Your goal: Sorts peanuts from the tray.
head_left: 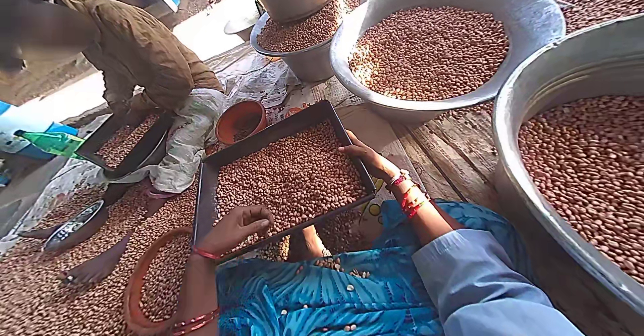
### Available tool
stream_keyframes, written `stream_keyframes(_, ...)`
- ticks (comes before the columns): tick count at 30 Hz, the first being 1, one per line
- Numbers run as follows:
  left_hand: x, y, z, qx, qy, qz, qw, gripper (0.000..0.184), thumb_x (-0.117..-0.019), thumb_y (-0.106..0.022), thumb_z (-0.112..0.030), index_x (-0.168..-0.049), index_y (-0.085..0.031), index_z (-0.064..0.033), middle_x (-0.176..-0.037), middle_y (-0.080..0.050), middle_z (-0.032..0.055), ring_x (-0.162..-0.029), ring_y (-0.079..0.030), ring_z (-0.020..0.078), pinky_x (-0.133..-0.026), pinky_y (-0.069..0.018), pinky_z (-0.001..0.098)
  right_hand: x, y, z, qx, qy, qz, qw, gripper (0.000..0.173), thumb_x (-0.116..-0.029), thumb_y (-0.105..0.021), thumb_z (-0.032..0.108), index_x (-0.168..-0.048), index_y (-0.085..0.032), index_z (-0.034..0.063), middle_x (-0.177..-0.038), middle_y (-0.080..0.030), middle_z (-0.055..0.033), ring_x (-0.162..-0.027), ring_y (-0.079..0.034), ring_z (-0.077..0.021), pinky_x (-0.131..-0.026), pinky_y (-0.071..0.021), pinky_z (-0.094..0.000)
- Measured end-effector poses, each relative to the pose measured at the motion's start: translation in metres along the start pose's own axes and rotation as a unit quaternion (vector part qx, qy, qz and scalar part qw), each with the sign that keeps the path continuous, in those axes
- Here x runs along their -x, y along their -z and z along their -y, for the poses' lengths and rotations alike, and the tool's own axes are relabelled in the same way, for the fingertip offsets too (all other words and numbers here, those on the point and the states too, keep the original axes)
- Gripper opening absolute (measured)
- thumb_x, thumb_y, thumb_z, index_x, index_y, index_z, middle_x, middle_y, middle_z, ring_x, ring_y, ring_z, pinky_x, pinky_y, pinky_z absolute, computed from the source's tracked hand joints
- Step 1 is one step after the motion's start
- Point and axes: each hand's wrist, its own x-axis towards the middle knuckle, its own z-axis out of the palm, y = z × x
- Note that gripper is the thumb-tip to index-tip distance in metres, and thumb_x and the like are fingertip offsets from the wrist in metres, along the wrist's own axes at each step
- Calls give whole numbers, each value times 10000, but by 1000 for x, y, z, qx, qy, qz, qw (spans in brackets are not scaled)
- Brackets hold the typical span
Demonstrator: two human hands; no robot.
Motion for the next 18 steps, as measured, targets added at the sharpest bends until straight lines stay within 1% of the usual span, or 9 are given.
stream_keyframes(2, 13, 17, 6, 115, -95, 92, 985, 282, -1019, -631, -385, -1116, -783, -167, -1072, -785, -38, -1005, -738, 77, -940, -592, 259, 0, 1, -1, -2, -3, 4, 1000, 653, -958, -574, 294, -1558, -318, 257, -1235, -608, -4, -931, -623, -40, -769, -535, -237)
stream_keyframes(3, 16, 25, 8, 127, -92, 60, 986, 314, -1016, -629, -405, -1145, -780, -162, -1107, -785, -5, -1037, -743, 113, -957, -595, 282, 0, 1, -1, -1, -2, 5, 1000, 652, -959, -575, 295, -1558, -319, 255, -1236, -608, -8, -932, -625, -44, -767, -536, -239)
stream_keyframes(5, 10, 39, 12, 45, 2, -108, 993, 251, -1019, -563, -207, -1169, -706, -66, -1110, -760, 58, -998, -743, 152, -903, -612, 307, -1, 1, -2, 0, -4, 3, 1000, 649, -965, -576, 289, -1559, -321, 252, -1230, -613, -15, -915, -627, -47, -752, -537, -239)
stream_keyframes(7, -15, 55, 23, -151, 145, -212, 955, 302, -1071, -517, -111, -1340, -614, -15, -1277, -665, 180, -1097, -673, 265, -955, -528, 426, -2, 2, -1, 0, -8, 1, 1000, 664, -967, -570, 279, -1573, -301, 246, -1236, -600, -31, -917, -618, -60, -750, -531, -251)
stream_keyframes(9, -37, 58, 31, -290, 250, -194, 903, 409, -1066, -556, -128, -1458, -537, -11, -1434, -540, 309, -1317, -543, 472, -1113, -391, 616, -2, 2, -2, -3, -11, 2, 1000, 665, -969, -566, 281, -1575, -296, 247, -1265, -592, -42, -938, -622, -71, -763, -535, -261)
stream_keyframes(12, -53, 33, 9, -332, 289, -79, 894, 573, -1071, -574, -311, -1521, -435, 17, -1518, -442, 334, -1423, -432, 496, -1175, -316, 641, -1, 3, -1, -3, -9, 3, 1000, 685, -967, -565, 282, -1588, -281, 227, -1273, -588, -53, -949, -619, -75, -786, -532, -263)
stream_keyframes(14, -55, 17, -16, -297, 237, -47, 924, 518, -1089, -527, -349, -1482, -498, -13, -1441, -551, 278, -1326, -555, 438, -1124, -399, 611, -1, 4, -1, -10, -10, 4, 1000, 679, -963, -571, 276, -1579, -288, 226, -1234, -609, -52, -927, -634, -76, -773, -541, -261)
stream_keyframes(16, -59, 5, -33, -274, 165, -95, 943, 347, -1073, -573, -268, -1338, -645, -56, -1279, -668, 197, -1096, -677, 355, -992, -502, 560, -1, 4, -1, -11, -10, 6, 1000, 673, -965, -573, 268, -1576, -295, 228, -1230, -612, -50, -928, -636, -80, -772, -543, -266)
stream_keyframes(18, -69, -8, -41, -288, 105, -176, 935, 226, -1016, -627, -106, -1211, -719, -38, -1171, -706, 194, -1009, -699, 339, -942, -527, 533, -2, 5, -2, -5, -6, 12, 1000, 675, -955, -565, 274, -1575, -300, 240, -1259, -603, -39, -946, -629, -71, -786, -538, -262)
